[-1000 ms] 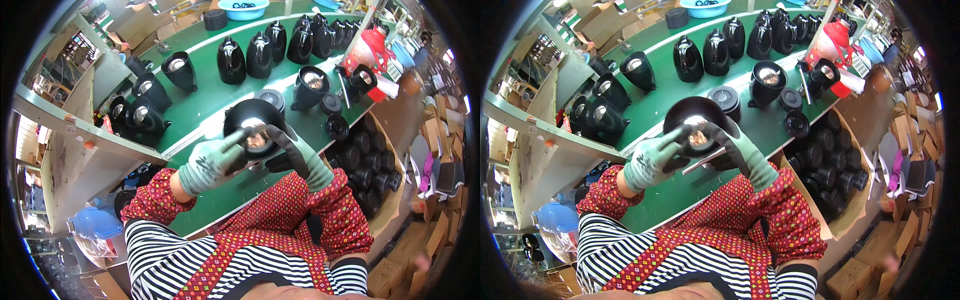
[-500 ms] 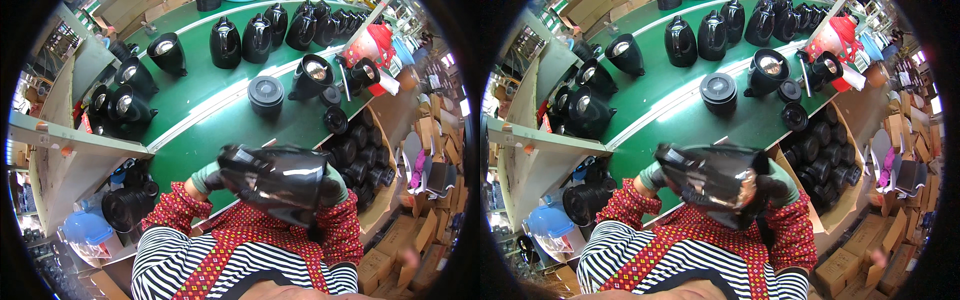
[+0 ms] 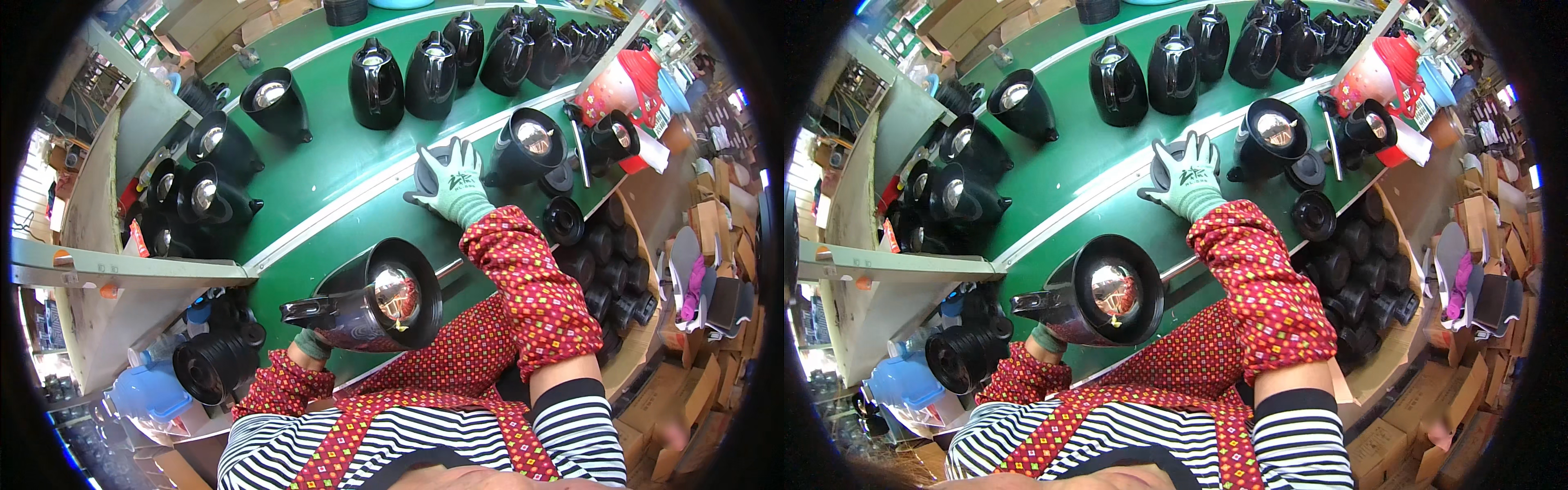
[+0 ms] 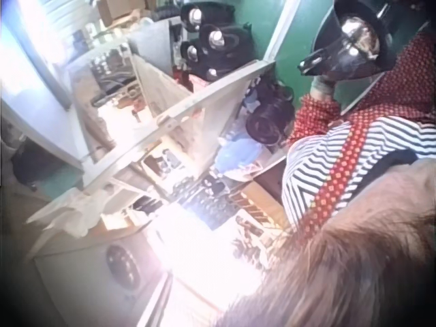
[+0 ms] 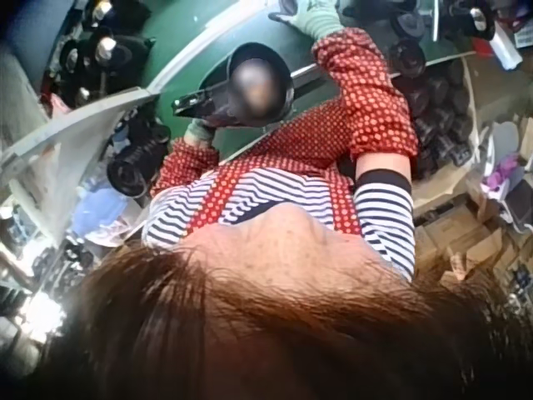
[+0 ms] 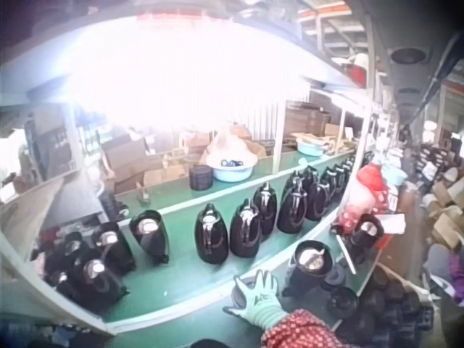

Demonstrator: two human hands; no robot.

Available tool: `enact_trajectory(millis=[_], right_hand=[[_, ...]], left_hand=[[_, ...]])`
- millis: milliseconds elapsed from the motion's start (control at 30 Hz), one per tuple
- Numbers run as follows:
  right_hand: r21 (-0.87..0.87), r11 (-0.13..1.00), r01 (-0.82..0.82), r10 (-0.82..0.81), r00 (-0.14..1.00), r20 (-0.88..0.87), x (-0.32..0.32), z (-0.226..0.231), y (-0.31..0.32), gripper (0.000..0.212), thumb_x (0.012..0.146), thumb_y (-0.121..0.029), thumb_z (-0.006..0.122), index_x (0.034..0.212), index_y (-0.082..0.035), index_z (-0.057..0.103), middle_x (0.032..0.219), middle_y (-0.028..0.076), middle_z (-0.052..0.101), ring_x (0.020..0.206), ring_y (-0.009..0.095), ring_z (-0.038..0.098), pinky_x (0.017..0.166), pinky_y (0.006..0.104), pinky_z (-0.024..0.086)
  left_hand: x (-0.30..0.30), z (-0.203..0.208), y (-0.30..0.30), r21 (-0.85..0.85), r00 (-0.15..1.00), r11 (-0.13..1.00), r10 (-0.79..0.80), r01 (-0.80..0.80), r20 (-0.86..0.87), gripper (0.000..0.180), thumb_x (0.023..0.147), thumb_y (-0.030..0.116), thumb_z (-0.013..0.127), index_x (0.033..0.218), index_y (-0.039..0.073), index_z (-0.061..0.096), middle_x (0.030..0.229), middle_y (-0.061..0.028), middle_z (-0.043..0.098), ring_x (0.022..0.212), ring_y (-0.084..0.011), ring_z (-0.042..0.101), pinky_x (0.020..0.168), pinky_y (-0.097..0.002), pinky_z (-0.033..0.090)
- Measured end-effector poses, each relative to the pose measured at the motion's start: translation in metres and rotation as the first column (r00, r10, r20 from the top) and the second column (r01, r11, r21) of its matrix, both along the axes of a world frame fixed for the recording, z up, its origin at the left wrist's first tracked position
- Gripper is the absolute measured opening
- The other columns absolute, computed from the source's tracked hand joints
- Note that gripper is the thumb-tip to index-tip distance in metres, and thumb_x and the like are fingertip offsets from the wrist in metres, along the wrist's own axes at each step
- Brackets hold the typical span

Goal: The person repeatedly picks up black kettles and their lids from a green workbench, inserts a metal rod into the kettle opening, and secures the lid. The person handles the kettles one at a time, placing each assembled unit back on the bench.

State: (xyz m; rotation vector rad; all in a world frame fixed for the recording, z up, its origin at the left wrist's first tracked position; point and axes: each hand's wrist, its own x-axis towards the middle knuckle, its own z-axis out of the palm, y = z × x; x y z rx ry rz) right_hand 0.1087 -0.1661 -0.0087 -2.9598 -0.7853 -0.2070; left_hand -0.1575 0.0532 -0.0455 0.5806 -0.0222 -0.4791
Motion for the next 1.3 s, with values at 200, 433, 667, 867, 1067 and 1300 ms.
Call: enact_trajectory(millis=[200,433,667,867,1067,1300], right_hand=[[0.070,0.995,0.074,-0.070,0.995,-0.065,-0.009,-0.011,-0.030,0.079,0.090,-0.063,0.071,0.161,-0.039,0.046,0.156,0.026,0.039,0.135,0.047,0.040,0.114,0.0634,0.029],[0.756,0.647,-0.102,0.307,0.942,-0.136,-0.145,0.098,-0.078,0.089,0.092,-0.054,0.070,0.161,-0.003,0.045,0.157,0.028,0.046,0.142,0.047,0.042,0.121,0.0539,0.032],[0.791,0.611,0.013,0.248,0.946,-0.208,-0.225,0.116,-0.119,0.094,0.091,-0.065,0.069,0.159,-0.003,0.049,0.160,0.027,0.042,0.145,0.044,0.041,0.122,0.0534,0.028],[0.805,0.576,-0.145,0.309,0.950,-0.050,-0.253,0.127,-0.147,0.097,0.086,-0.064,0.076,0.157,-0.003,0.051,0.160,0.029,0.040,0.147,0.047,0.040,0.122,0.0544,0.029],[0.922,0.388,-0.002,0.204,0.975,-0.083,-0.279,0.135,-0.156,0.085,0.096,-0.050,0.072,0.158,0.001,0.045,0.157,0.027,0.044,0.145,0.040,0.046,0.119,0.0476,0.037],[0.598,-0.082,0.797,0.677,0.485,-0.553,-0.281,0.103,-0.207,0.079,0.110,-0.054,0.051,0.164,0.000,0.032,0.167,0.020,0.037,0.149,0.030,0.045,0.124,0.0409,0.037]], left_hand=[[0.008,-0.005,0.001,-0.203,0.993,0.979,0.006,-0.030,-0.118,0.079,0.108,0.042,0.057,0.167,0.002,0.024,0.171,-0.0205,0.033,0.154,-0.0336,0.041,0.130,-0.0506,0.033],[0.018,-0.001,-0.035,-0.177,0.987,0.981,-0.099,0.076,-0.123,0.063,0.114,0.035,0.047,0.165,0.001,0.033,0.166,-0.0204,0.043,0.147,-0.0310,0.051,0.124,-0.0459,0.043],[0.012,0.009,-0.073,0.083,0.984,0.986,-0.154,0.147,0.090,0.065,0.111,0.036,0.053,0.164,0.001,0.036,0.165,-0.0217,0.044,0.147,-0.0331,0.050,0.124,-0.0523,0.041],[0.022,0.066,-0.106,0.131,0.977,0.984,-0.145,0.124,0.159,0.076,0.104,0.018,0.068,0.167,0.004,0.030,0.157,-0.0146,0.055,0.136,-0.0233,0.060,0.118,-0.0415,0.049],[0.010,0.035,-0.100,0.151,0.999,0.989,-0.002,-0.006,0.053,0.082,0.092,0.033,0.081,0.156,0.000,0.040,0.144,-0.0155,0.063,0.124,-0.0238,0.066,0.108,-0.0425,0.055],[0.016,0.148,-0.098,0.611,0.505,0.347,-0.353,-0.712,0.788,0.039,0.081,0.017,0.081,0.115,-0.001,0.076,0.109,-0.0161,0.077,0.097,-0.0287,0.076,0.086,-0.0378,0.060]])
